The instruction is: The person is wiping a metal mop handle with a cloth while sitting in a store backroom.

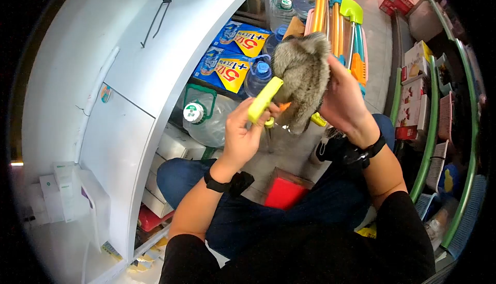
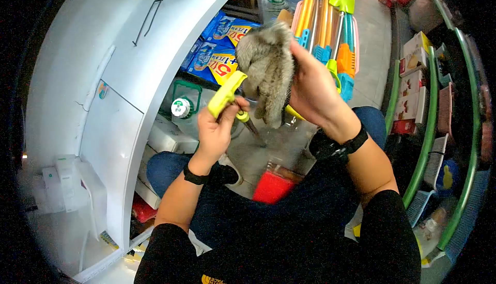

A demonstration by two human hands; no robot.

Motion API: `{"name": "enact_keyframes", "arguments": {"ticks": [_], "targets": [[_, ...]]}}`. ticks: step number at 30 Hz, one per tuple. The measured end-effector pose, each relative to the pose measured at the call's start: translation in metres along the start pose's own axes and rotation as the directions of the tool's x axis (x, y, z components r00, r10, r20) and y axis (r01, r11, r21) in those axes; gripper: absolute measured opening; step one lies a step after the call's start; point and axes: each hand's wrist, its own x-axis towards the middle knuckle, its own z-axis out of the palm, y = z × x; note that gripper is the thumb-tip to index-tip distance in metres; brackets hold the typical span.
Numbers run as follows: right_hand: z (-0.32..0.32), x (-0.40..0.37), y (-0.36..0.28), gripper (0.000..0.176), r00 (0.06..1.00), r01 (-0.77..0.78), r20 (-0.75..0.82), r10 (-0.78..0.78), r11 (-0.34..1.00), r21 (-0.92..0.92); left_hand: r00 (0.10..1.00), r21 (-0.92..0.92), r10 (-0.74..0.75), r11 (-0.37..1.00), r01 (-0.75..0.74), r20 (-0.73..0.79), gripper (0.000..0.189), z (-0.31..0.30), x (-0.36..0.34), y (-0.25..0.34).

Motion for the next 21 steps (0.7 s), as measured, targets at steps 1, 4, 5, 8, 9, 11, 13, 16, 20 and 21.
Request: {"name": "enact_keyframes", "arguments": {"ticks": [1,4,5,8,9,11,13,16,20,21], "targets": [[-0.004,-0.001,-0.001,0.047,1.0,-0.019,-0.008,0.019,1.0,0.022,1.0,-0.048,-0.004,0.999,0.003,-0.027,0.018,-0.002,0.002,-0.002],[-0.007,0.001,0.006,0.046,0.998,-0.05,0.03,0.047,0.992,0.112,0.999,-0.04,0.005,0.999,-0.008,-0.052,0.021,-0.012,0.005,-0.01],[-0.008,0.001,0.008,0.045,0.997,-0.057,0.051,0.05,0.988,0.144,0.998,-0.051,0.005,0.999,-0.008,-0.057,0.021,-0.013,0.006,-0.011],[-0.022,0.005,0.017,0.043,0.987,-0.126,0.124,0.105,0.975,0.183,0.998,-0.085,-0.003,0.996,-0.003,-0.068,0.021,-0.011,0.007,-0.014],[-0.018,0.003,0.018,0.038,0.986,-0.141,0.105,0.128,0.982,0.126,0.998,-0.095,-0.01,0.995,0.003,-0.067,0.02,-0.01,0.006,-0.014],[-0.014,0.003,0.024,0.035,0.988,-0.123,0.082,0.129,0.99,-0.073,0.998,-0.079,-0.017,0.997,0.012,-0.065,0.02,-0.007,0.006,-0.012],[-0.01,0.003,0.032,0.034,0.996,-0.047,0.059,0.063,0.967,-0.249,0.998,-0.028,-0.027,0.999,0.026,-0.06,0.018,-0.003,0.005,-0.009],[0.0,-0.001,0.034,0.031,0.999,0.015,0.051,-0.001,0.959,-0.284,0.997,0.139,0.054,0.989,-0.047,-0.047,0.017,0.001,0.004,-0.004],[-0.003,-0.001,0.031,0.026,0.993,0.051,0.12,-0.005,0.923,-0.381,0.993,0.18,0.113,0.977,-0.116,0.029,0.016,0.006,0.002,0.006],[-0.004,-0.001,0.03,0.026,0.991,0.043,0.133,0.009,0.922,-0.386,0.995,0.197,0.084,0.976,-0.092,0.045,0.017,0.005,0.0,0.007]]}}
